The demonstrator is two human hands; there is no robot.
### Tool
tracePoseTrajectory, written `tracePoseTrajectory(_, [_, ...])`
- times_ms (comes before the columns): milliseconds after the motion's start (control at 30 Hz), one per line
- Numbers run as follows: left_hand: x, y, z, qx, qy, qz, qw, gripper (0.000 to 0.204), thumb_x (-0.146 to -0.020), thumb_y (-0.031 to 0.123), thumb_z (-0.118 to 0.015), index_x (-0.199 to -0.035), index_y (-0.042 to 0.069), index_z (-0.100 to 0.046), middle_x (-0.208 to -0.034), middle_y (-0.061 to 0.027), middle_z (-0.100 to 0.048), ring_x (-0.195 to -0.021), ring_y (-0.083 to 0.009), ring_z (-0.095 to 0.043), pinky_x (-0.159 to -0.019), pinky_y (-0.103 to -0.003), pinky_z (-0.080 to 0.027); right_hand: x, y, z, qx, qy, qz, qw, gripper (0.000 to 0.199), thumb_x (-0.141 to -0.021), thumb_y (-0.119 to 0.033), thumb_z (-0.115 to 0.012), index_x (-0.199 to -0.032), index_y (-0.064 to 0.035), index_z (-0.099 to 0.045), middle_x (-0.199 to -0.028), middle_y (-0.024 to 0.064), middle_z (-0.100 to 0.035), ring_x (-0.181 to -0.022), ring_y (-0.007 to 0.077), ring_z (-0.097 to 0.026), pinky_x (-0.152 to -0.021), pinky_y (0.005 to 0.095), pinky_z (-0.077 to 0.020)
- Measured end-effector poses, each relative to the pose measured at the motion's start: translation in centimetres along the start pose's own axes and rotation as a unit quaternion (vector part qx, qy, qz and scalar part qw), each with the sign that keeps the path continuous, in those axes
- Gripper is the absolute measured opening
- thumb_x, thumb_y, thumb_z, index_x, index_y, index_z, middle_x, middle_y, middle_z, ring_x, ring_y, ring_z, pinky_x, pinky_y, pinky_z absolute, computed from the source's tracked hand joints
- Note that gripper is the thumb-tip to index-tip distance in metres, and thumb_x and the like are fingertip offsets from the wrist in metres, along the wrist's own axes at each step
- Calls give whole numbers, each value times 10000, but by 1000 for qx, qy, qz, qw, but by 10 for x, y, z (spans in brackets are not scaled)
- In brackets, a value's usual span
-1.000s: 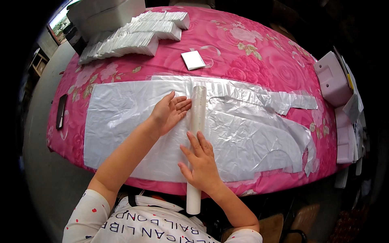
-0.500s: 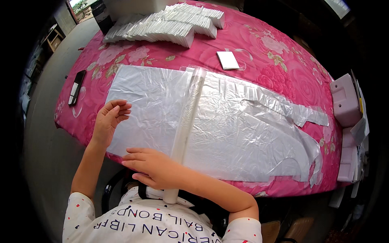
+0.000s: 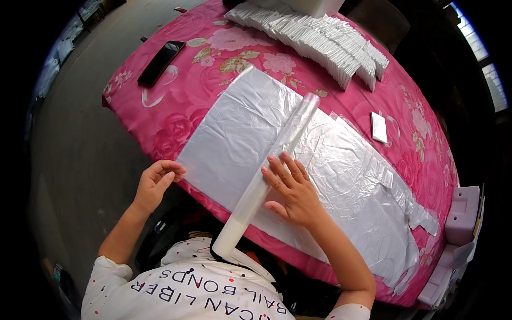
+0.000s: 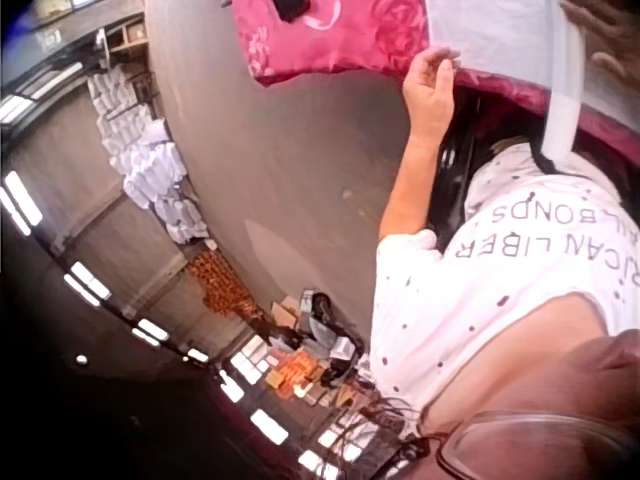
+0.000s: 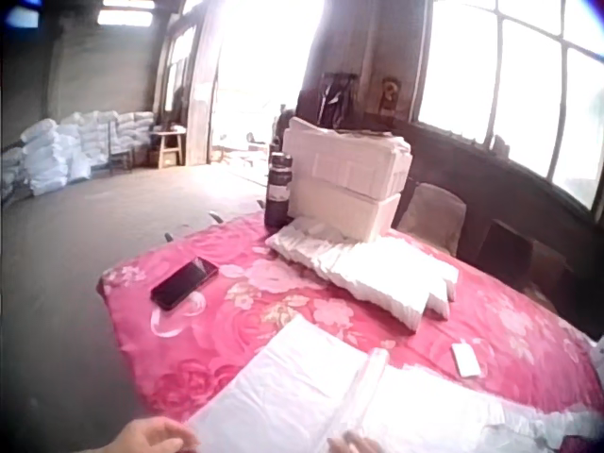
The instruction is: The person wraps small white rectangular items in clear plastic film on a pink floral tablecloth. They unroll the film, place an item, fold the film around it, and set the wrapped item aside, repeating this process multiple times.
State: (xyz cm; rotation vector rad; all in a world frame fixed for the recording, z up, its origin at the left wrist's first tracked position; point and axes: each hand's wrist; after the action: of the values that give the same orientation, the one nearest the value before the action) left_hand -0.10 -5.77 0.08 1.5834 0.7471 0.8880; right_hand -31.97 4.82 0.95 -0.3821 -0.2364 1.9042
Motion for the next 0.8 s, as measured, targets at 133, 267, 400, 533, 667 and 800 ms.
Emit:
tracePoseTrajectory(133, [10, 0, -2, -40, 22, -34, 998, 254, -879, 13, -470, -1127, -10, -519, -1110, -73, -545, -930, -126, -554, -844, -265, -449, -86, -14, -18, 23, -6, 67, 997, 525, -854, -422, -462, -1291, -130, -469, -1378, 98, -392, -1330, 304, -257, -1084, 447, -181])
tracePoseTrajectory(267, [27, 16, -13, -303, 35, -112, 946, 415, -803, 46, -559, -1200, -14, -455, -1171, -143, -451, -915, -187, -544, -822, -291, -447, -161, -46, -48, 47, 14, 35, 998, 411, -773, -222, -525, -1153, -70, -566, -1268, 100, -501, -1269, 282, -358, -1073, 441, -214])
tracePoseTrajectory(400, [33, 10, -34, -512, 37, -56, 857, 661, -789, 237, -626, -1304, -35, -314, -1146, -234, -444, -953, -364, -531, -805, -389, -450, -199, -63, -66, -11, 230, 5, 973, 419, -696, -135, -578, -1089, 10, -572, -1228, 143, -522, -1254, 301, -369, -1074, 441, -209])
tracePoseTrajectory(533, [29, 13, -37, -428, 8, 36, 903, 792, -725, 227, -707, -1324, -73, -284, -1080, -234, -537, -972, -397, -547, -820, -387, -463, -179, -69, -78, -142, 345, -164, 913, 689, -665, -49, -516, -1324, 34, -333, -1401, 252, -255, -1328, 390, -183, -1089, 463, -143])
tracePoseTrajectory(667, [44, 7, -33, -33, -95, 126, 987, 710, -752, 171, -669, -1336, -10, -309, -1079, -137, -568, -874, -229, -604, -782, -327, -477, -148, -71, -69, -414, 357, -243, 802, 884, -721, -104, -562, -1398, 17, -6, -1387, 235, -192, -1295, 357, -281, -1024, 392, -300])
tracePoseTrajectory(800, [49, 1, -42, 482, -303, 195, 799, 708, -736, 272, -671, -1290, -17, -339, -952, -161, -537, -697, -154, -567, -673, -308, -482, -124, -83, -4, -839, 212, -147, 479, 788, -736, -216, -644, -1349, -18, -191, -1054, 136, -511, -906, 202, -580, -790, 369, -526])
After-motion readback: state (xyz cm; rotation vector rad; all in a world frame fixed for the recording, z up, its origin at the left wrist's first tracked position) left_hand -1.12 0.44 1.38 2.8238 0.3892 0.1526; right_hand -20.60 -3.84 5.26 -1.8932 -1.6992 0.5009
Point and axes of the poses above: each hand's wrist, its own x-axis away from the middle knuckle, its own z-axis out of the back of the hand, y = z × x
